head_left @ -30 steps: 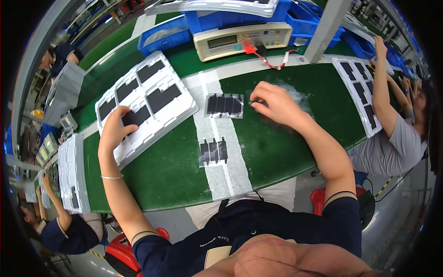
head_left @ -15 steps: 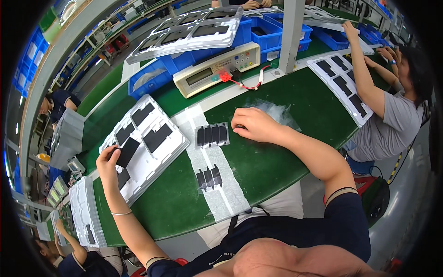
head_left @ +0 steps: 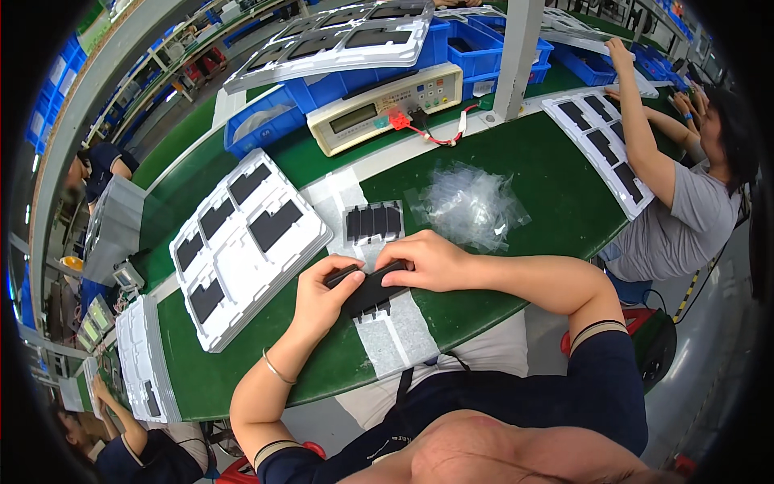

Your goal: Manually assemble and inspect small plastic and electronic parts at a workbench.

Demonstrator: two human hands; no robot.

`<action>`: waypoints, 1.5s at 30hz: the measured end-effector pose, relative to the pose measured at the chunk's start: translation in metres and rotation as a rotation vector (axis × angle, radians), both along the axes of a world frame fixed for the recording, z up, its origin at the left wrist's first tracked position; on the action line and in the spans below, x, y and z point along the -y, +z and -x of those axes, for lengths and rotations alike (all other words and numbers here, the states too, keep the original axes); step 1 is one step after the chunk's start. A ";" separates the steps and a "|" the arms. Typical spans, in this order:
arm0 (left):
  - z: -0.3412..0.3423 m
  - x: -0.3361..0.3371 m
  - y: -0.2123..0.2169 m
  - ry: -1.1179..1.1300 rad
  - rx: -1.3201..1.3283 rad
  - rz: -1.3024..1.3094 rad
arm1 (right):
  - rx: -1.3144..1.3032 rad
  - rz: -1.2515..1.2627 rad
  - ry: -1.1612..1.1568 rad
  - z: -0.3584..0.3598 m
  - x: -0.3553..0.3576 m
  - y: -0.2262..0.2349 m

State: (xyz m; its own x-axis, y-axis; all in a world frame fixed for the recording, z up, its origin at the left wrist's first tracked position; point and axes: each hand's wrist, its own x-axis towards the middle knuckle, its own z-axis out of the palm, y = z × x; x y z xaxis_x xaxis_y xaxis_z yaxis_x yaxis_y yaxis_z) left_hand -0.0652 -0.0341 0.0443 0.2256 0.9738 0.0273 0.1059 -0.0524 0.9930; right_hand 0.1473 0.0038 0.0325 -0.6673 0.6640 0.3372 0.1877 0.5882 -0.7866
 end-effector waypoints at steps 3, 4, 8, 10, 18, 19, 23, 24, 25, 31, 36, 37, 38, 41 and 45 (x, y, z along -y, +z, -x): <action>0.002 -0.001 -0.014 -0.006 0.172 -0.010 | -0.060 0.082 -0.043 0.000 -0.001 0.004; 0.002 0.002 -0.013 -0.059 0.174 0.076 | -0.068 0.138 -0.056 0.000 -0.001 0.005; 0.002 0.003 -0.009 -0.147 0.146 0.236 | -0.045 0.375 -0.078 0.000 -0.004 0.003; 0.002 0.006 -0.010 -0.122 0.145 0.247 | -0.120 0.435 -0.058 0.001 -0.004 0.003; -0.007 0.014 -0.006 -0.201 0.138 0.242 | -0.186 0.357 -0.119 0.003 -0.007 0.012; -0.007 0.014 -0.006 -0.206 0.134 0.237 | -0.175 0.361 -0.118 0.003 -0.007 0.013; -0.008 0.014 -0.006 -0.210 0.129 0.224 | -0.147 0.390 -0.123 0.005 -0.009 0.016; -0.007 0.013 -0.007 -0.230 0.127 0.232 | -0.122 0.392 -0.124 0.006 -0.009 0.019; -0.005 0.012 -0.008 -0.251 0.127 0.239 | -0.096 0.393 -0.127 0.006 -0.010 0.020; -0.007 0.014 -0.012 -0.298 0.094 0.289 | -0.057 0.402 -0.065 0.013 -0.008 0.024; -0.008 0.015 -0.009 -0.310 -0.027 0.223 | 0.001 0.273 -0.033 0.014 -0.007 0.025; -0.009 0.016 -0.009 -0.310 -0.039 0.210 | 0.008 0.240 -0.026 0.014 -0.006 0.024; -0.010 0.016 -0.009 -0.309 -0.050 0.197 | 0.016 0.206 -0.020 0.013 -0.006 0.023; -0.010 0.016 -0.005 -0.326 -0.082 0.187 | -0.014 0.162 -0.013 0.012 -0.004 0.021; -0.010 0.015 -0.013 -0.330 -0.036 0.256 | -0.016 0.110 -0.002 0.011 -0.002 0.019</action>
